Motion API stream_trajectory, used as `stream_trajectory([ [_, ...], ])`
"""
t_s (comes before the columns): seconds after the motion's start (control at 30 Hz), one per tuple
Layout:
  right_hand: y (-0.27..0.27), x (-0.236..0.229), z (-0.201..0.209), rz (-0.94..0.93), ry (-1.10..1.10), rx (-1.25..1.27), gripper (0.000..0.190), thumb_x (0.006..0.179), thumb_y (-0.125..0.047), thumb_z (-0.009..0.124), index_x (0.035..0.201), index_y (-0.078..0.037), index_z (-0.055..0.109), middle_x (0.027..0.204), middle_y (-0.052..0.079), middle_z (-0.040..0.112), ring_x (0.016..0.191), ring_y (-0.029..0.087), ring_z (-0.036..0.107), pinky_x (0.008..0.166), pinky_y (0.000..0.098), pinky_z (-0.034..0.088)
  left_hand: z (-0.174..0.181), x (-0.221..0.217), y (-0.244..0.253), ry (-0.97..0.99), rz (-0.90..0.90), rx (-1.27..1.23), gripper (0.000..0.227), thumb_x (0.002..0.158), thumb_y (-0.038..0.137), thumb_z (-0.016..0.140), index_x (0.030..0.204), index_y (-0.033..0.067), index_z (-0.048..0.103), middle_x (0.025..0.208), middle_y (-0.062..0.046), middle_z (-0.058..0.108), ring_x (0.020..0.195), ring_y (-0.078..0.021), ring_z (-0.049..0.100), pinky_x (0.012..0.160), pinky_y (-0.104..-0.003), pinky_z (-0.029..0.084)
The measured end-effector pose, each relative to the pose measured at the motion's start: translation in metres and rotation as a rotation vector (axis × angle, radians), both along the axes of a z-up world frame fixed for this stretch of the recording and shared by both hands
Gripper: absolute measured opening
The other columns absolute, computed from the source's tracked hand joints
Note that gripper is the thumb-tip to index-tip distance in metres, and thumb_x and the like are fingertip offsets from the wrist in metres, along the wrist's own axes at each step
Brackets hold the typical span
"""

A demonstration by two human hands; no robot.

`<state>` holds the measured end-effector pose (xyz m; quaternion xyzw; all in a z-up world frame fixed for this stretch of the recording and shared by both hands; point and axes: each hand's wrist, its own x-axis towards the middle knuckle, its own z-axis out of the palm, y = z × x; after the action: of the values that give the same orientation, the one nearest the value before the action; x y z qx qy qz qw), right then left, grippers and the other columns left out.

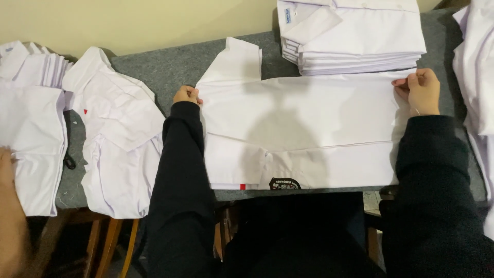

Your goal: Folding white shirts on a work table in a sewing factory environment.

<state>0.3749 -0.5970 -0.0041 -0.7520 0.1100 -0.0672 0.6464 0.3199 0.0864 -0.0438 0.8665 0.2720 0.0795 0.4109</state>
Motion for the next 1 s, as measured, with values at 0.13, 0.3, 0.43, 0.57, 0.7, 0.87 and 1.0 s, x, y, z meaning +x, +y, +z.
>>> stream_trajectory([
  [0.13,-0.004,-0.001,-0.007,0.032,-0.066,-0.007,0.01,0.115,-0.009,0.038,0.113,-0.016,0.046,0.096,0.005,0.069,0.101,0.014,0.075,0.095,0.0337,0.066,0.009,-0.005,0.0,-0.021,-0.048,-0.054,0.011,0.103,0.024,0.057,0.1,0.014,0.06,0.074,-0.003,0.077,0.065,-0.0114,0.071,0.073,-0.027,0.057],
  [0.3,-0.013,-0.003,-0.014,0.043,-0.066,0.03,0.01,0.117,-0.011,0.04,0.114,-0.019,0.044,0.096,0.004,0.069,0.105,0.012,0.077,0.092,0.0275,0.065,0.029,-0.014,-0.002,-0.032,-0.077,-0.213,0.008,0.106,0.018,0.055,0.1,0.012,0.056,0.097,-0.009,0.07,0.081,-0.0171,0.08,0.068,-0.025,0.065],
  [0.43,-0.03,-0.016,-0.008,0.135,-0.115,0.094,0.011,0.12,-0.01,0.046,0.113,-0.018,0.047,0.108,0.007,0.072,0.112,0.014,0.075,0.098,0.0259,0.062,0.039,-0.027,-0.005,-0.179,-0.077,-0.236,0.011,0.102,0.016,0.06,0.092,0.0159,0.056,0.094,-0.004,0.069,0.085,-0.0161,0.082,0.064,-0.02,0.06],
  [0.57,-0.041,-0.048,0.028,0.232,0.006,0.179,0.011,0.116,-0.027,0.054,0.108,-0.023,0.059,0.111,-0.003,0.067,0.107,0.01,0.071,0.102,0.0208,0.06,0.049,-0.055,-0.004,-0.321,-0.179,-0.259,0.01,0.101,0.015,0.061,0.092,0.0154,0.056,0.076,-0.004,0.066,0.089,-0.019,0.083,0.058,-0.016,0.047],
  [0.7,-0.079,-0.038,-0.002,0.269,0.024,0.075,0.036,0.126,-0.051,0.049,0.114,-0.017,0.056,0.12,-0.002,0.063,0.117,0.016,0.068,0.114,0.0298,0.06,0.075,-0.082,-0.015,-0.26,-0.19,-0.307,0.01,0.105,0.018,0.057,0.098,0.0155,0.051,0.099,-0.007,0.066,0.091,-0.0213,0.082,0.061,-0.022,0.062],
  [0.87,-0.101,-0.038,-0.023,0.142,0.076,-0.155,0.028,0.12,-0.021,0.072,0.1,-0.023,0.052,0.09,-0.01,0.055,0.096,0.002,0.067,0.096,0.0173,0.065,0.087,-0.106,-0.022,-0.113,-0.246,-0.406,0.007,0.11,0.021,0.037,0.104,0.0231,0.035,0.113,-0.003,0.049,0.088,-0.0242,0.081,0.056,-0.028,0.062],
  [1.0,-0.104,-0.048,-0.024,0.141,0.035,-0.252,0.033,0.12,-0.014,0.074,0.099,-0.021,0.05,0.096,-0.005,0.059,0.097,0.007,0.069,0.093,0.0209,0.065,0.049,-0.102,-0.006,-0.083,-0.223,-0.408,0.004,0.108,0.024,0.039,0.104,0.025,0.037,0.117,-0.003,0.048,0.102,-0.0248,0.078,0.06,-0.027,0.056],
])
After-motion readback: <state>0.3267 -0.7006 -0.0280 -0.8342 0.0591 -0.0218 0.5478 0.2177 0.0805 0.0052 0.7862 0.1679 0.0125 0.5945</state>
